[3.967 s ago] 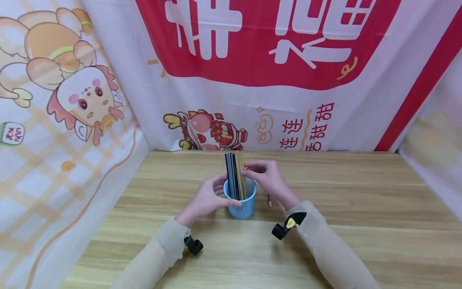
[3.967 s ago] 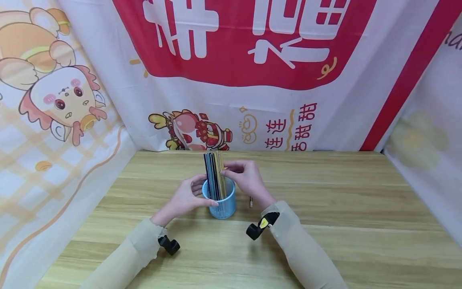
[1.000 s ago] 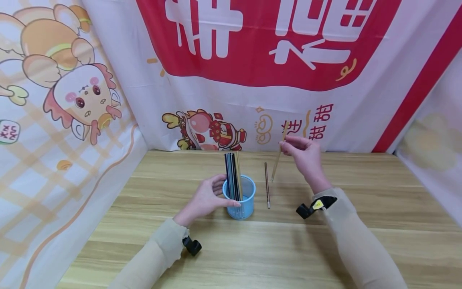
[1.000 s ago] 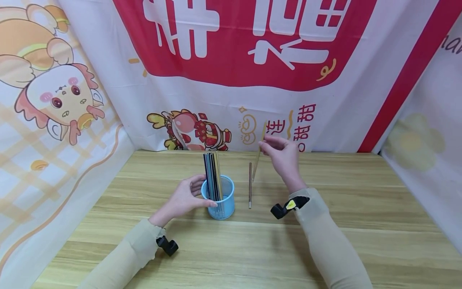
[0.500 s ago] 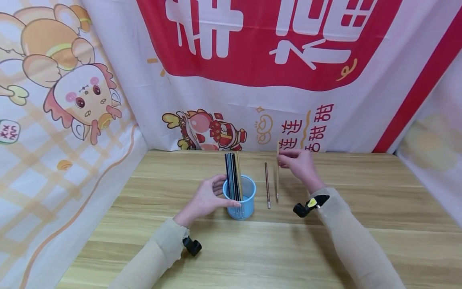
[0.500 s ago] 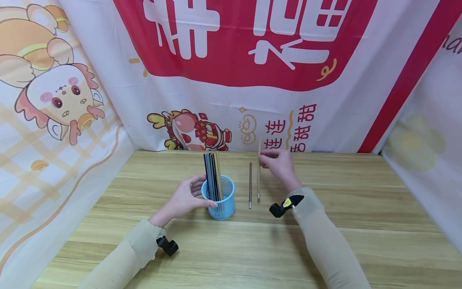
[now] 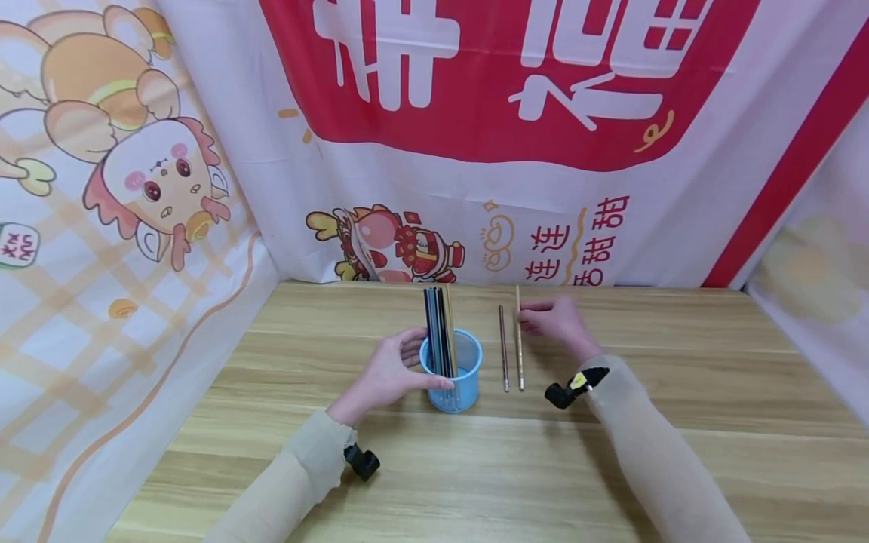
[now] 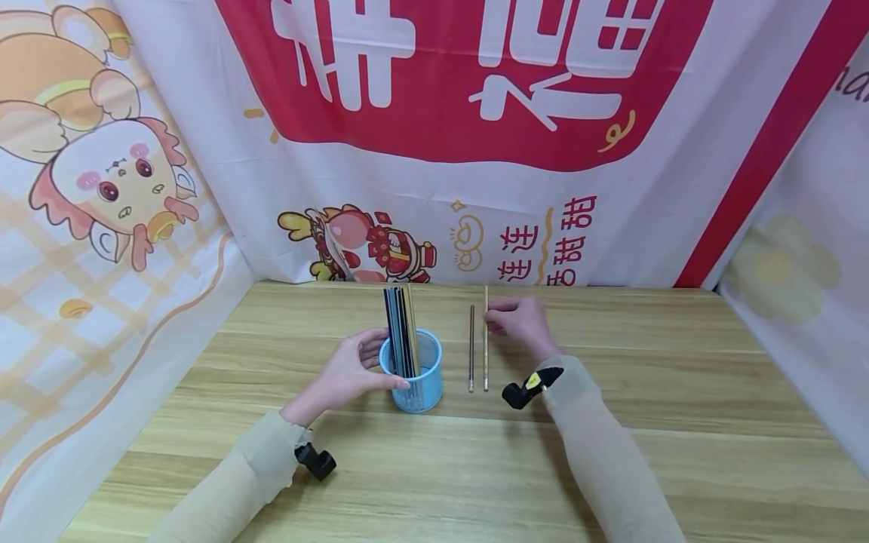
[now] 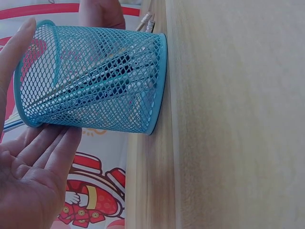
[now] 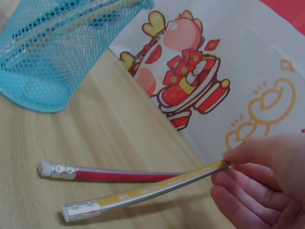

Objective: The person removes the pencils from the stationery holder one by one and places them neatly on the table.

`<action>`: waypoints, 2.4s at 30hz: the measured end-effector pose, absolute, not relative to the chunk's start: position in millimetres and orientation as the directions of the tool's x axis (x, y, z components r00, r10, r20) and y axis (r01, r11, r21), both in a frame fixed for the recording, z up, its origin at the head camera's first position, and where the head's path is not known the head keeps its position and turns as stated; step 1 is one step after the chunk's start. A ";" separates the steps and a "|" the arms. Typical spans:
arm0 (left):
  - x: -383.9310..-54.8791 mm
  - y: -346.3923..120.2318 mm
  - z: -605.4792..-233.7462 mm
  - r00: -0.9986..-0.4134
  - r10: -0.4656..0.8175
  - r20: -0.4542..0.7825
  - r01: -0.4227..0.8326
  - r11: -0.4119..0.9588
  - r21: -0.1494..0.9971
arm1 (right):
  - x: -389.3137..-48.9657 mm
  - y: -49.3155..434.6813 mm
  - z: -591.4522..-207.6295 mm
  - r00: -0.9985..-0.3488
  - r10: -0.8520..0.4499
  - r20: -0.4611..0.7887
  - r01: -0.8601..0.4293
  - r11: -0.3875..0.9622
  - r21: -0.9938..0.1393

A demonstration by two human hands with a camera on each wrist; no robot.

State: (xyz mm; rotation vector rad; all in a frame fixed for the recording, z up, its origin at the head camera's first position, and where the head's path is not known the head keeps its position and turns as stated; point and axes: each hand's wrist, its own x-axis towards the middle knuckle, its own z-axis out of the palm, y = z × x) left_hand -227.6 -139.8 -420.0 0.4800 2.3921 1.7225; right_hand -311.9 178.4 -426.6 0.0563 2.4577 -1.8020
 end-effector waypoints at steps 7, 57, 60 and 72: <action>-227.0 -139.6 -419.6 -0.939 0.338 0.058 0.161 0.287 0.944 | -313.0 177.0 -437.9 -0.980 0.001 -0.197 0.188 0.308 -0.933; -229.7 -138.7 -421.6 -0.942 0.329 0.063 0.168 0.302 0.938 | -312.2 162.9 -445.4 -0.982 0.120 -0.144 0.178 0.353 -0.919; -229.3 -138.8 -421.4 -0.943 0.327 0.064 0.169 0.303 0.938 | -309.2 163.4 -438.3 -0.983 0.117 -0.144 0.177 0.349 -0.920; -228.6 -138.3 -420.0 -0.943 0.326 0.061 0.166 0.306 0.937 | -302.0 160.1 -408.0 -0.996 0.070 -0.051 0.067 0.257 -0.964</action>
